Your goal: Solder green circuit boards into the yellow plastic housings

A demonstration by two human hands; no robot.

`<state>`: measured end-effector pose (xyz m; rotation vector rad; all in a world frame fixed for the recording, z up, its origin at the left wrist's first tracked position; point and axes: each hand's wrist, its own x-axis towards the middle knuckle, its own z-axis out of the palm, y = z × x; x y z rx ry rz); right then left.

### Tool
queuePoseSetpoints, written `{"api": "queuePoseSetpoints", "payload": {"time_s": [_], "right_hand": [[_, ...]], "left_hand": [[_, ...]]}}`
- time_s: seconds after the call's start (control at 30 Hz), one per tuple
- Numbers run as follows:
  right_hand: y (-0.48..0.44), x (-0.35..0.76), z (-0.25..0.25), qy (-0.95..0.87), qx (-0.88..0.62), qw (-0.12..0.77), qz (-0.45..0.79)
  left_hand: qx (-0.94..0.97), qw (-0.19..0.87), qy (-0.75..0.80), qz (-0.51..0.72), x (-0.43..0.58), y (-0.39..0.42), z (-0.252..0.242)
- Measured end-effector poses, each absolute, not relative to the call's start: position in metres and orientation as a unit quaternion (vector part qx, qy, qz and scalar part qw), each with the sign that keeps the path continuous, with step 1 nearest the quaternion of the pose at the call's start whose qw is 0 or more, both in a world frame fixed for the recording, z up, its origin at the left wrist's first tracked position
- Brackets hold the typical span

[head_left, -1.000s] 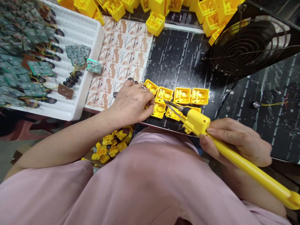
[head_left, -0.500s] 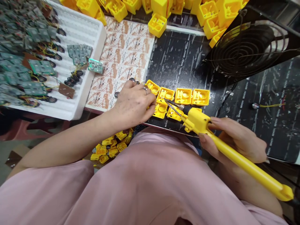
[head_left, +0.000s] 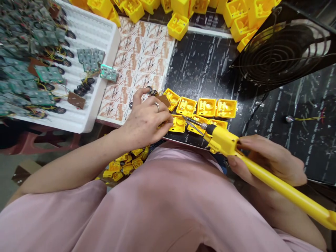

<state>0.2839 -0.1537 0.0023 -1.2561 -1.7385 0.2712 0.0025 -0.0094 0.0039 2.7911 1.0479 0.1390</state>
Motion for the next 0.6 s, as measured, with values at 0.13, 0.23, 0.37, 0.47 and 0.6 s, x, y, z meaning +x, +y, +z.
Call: {"api": "queuePoseSetpoints", "payload": {"time_s": [0.13,0.23,0.37,0.47,0.6], "right_hand": [[-0.146,0.288,0.006,-0.787,-0.398,0.457,0.115],[-0.142,0.288,0.006,-0.800,-0.385,0.444,0.122],[-0.143,0.287,0.005,-0.817,-0.409,0.386,0.128],[-0.139,0.285,0.005,-0.828,-0.398,0.373,0.129],[-0.130,0.281,0.008,-0.850,-0.345,0.389,0.084]], "left_hand": [[0.935,0.084,0.341,0.044,0.000,-0.015,0.004],[0.932,0.077,0.351,0.045,0.002,-0.016,0.003],[0.935,0.077,0.345,0.024,0.007,-0.013,0.006],[0.939,0.074,0.335,-0.005,0.012,-0.011,0.011],[0.940,0.071,0.330,-0.039,0.017,-0.008,0.014]]}}
